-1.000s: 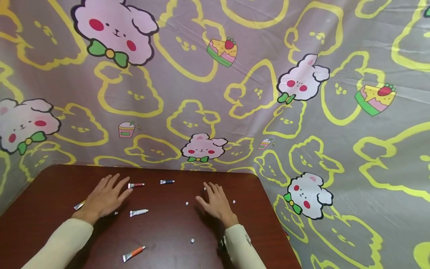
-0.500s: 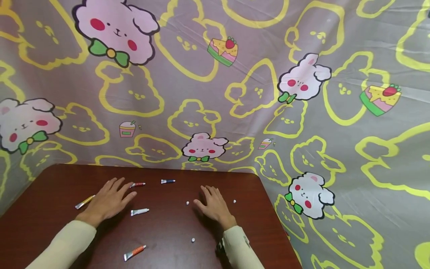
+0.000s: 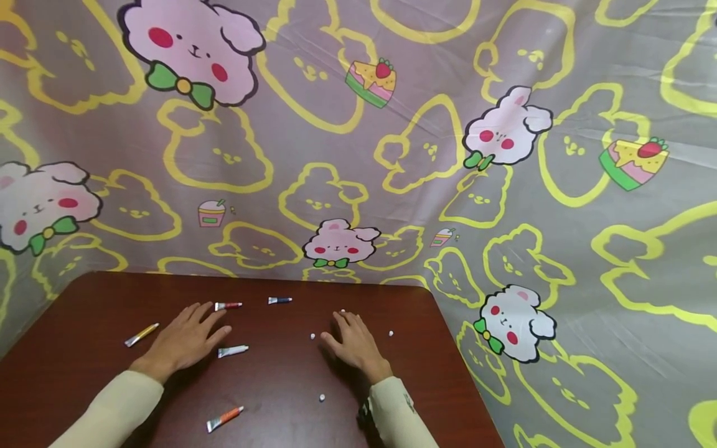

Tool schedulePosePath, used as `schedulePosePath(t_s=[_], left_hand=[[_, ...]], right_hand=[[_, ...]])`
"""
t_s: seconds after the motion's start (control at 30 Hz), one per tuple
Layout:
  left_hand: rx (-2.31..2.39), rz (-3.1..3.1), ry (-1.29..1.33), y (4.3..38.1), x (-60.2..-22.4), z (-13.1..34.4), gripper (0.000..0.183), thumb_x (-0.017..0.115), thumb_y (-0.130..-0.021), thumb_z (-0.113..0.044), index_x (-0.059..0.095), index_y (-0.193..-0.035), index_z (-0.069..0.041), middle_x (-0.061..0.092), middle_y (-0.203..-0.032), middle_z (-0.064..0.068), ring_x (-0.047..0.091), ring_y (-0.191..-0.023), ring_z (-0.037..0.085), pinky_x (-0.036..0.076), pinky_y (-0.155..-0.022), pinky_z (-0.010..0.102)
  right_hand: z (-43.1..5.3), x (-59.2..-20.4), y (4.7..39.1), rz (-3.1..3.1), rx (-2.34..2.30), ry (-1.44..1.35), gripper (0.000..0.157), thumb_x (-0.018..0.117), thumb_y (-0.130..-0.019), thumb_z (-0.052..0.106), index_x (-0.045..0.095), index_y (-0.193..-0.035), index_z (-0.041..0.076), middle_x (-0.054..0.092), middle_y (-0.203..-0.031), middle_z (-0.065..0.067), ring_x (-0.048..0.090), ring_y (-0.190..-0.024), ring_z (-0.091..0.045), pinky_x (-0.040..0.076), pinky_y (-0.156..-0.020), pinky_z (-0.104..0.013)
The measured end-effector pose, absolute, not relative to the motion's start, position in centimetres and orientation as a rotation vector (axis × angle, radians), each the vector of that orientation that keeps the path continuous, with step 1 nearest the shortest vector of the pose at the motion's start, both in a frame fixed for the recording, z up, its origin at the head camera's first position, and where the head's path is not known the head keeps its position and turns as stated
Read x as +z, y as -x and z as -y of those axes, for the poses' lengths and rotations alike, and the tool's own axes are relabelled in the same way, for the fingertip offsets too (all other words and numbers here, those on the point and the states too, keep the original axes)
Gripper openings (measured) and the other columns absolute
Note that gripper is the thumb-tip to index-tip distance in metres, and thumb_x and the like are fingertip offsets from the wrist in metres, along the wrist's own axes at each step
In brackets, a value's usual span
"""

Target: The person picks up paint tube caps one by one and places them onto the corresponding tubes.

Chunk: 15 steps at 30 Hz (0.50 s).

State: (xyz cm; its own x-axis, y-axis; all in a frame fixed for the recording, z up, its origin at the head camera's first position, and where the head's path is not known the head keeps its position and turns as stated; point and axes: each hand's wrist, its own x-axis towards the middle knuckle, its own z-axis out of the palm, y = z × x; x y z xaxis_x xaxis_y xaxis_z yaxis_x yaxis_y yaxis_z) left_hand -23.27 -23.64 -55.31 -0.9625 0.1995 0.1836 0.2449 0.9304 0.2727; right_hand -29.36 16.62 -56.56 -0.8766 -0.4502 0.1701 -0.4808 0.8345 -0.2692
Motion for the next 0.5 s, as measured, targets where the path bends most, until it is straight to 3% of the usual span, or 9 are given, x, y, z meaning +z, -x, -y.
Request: schedulePosePath(t_s=[0.5], left_hand=[[-0.454, 2.944, 0.379, 22.3, -55.6, 22.3, 0.06, 0.061, -0.107, -0.052, 0.065, -0.146, -0.006, 0.055, -0.155, 0.029, 0.043, -0.149, 0.056, 0.036, -0.122, 0.07]], right_hand=[[-15.5, -56.9, 28.9, 2.867, 0.41, -0.784, 0.063, 0.069, -0.104, 0.046, 0.061, -0.152, 0.007, 0.064, -0.147, -0.015, 0.058, -0.144, -0.036, 0.04, -0.127, -0.053]])
